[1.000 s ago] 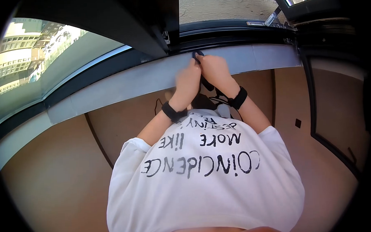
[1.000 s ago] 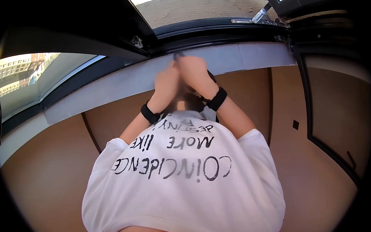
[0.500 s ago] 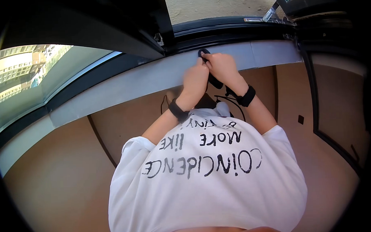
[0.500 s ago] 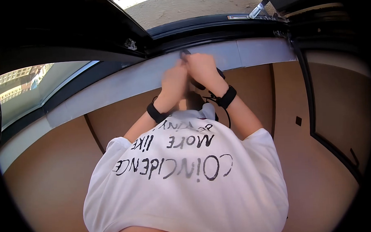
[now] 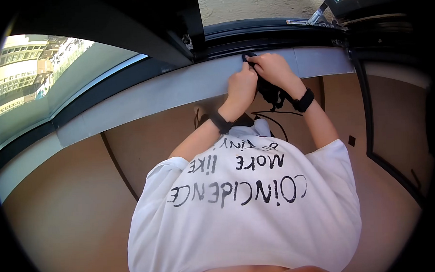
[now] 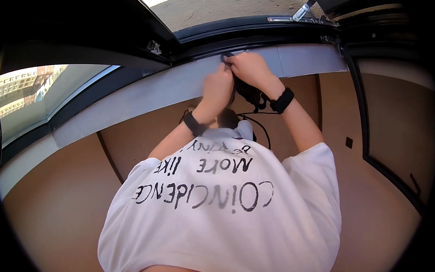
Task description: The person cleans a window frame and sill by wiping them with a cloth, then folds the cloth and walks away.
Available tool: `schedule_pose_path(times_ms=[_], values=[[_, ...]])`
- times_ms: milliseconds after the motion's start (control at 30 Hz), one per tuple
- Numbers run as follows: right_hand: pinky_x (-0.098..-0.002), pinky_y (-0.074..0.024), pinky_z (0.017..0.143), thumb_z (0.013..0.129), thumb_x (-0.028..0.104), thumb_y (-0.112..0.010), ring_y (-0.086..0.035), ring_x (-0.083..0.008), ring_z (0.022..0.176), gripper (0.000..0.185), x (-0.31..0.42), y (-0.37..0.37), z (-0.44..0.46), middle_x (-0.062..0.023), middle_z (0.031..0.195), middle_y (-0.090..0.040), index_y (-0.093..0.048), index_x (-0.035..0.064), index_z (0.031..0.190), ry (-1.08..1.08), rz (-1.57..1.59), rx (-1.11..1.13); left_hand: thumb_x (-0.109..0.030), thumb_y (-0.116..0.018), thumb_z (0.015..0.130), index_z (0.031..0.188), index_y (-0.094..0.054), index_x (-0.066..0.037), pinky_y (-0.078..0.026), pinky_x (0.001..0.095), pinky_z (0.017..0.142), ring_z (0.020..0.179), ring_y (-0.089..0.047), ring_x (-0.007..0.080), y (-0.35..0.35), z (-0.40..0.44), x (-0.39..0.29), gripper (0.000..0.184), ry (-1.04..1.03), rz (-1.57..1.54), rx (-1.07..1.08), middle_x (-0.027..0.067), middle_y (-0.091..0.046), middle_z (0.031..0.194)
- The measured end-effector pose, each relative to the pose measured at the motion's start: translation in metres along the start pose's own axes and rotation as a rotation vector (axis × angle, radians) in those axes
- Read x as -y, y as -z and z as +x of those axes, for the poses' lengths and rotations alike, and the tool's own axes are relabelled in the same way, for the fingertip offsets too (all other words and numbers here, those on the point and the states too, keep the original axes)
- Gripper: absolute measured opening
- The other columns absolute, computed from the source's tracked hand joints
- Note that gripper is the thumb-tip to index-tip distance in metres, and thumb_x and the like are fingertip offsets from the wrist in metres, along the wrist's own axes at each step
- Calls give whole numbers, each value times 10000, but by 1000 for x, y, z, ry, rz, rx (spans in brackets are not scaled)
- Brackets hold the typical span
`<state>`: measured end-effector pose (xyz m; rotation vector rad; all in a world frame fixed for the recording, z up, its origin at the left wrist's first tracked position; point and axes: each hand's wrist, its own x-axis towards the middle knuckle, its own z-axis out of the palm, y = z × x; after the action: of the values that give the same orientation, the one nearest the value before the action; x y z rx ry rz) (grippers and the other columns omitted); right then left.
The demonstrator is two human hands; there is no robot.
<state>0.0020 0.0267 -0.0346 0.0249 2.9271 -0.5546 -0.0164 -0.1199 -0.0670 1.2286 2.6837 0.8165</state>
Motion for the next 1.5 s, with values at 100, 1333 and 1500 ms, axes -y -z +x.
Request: schedule_pose_path(times_ms=[100, 1333, 1500], values=[[-407, -526, 664, 846, 166, -530, -654, -311, 759, 281, -19, 14, 0, -117, 825, -685, -696, 170, 1073, 105, -80, 62, -58, -558, 792, 934, -595, 49, -515, 384, 529, 600, -626, 320, -11, 5, -13, 182, 59, -130, -23, 166, -594, 858], [-385, -508, 623, 829, 104, -565, -635, -304, 708, 335, 9, 3, 32, -103, 765, -642, -678, 161, 1139, 299, -149, 100, -27, -592, 765, 883, -626, 18, -528, 339, 528, 597, -658, 253, 9, -11, 10, 131, 170, 111, 5, 121, -608, 823], [-386, -528, 635, 849, 130, -518, -656, -301, 743, 328, -16, 16, 22, -107, 787, -671, -680, 215, 1122, 259, -186, 139, -27, -597, 744, 890, -631, 55, -518, 335, 518, 601, -658, 257, -7, 3, -8, 171, 48, 179, -44, 146, -609, 847]])
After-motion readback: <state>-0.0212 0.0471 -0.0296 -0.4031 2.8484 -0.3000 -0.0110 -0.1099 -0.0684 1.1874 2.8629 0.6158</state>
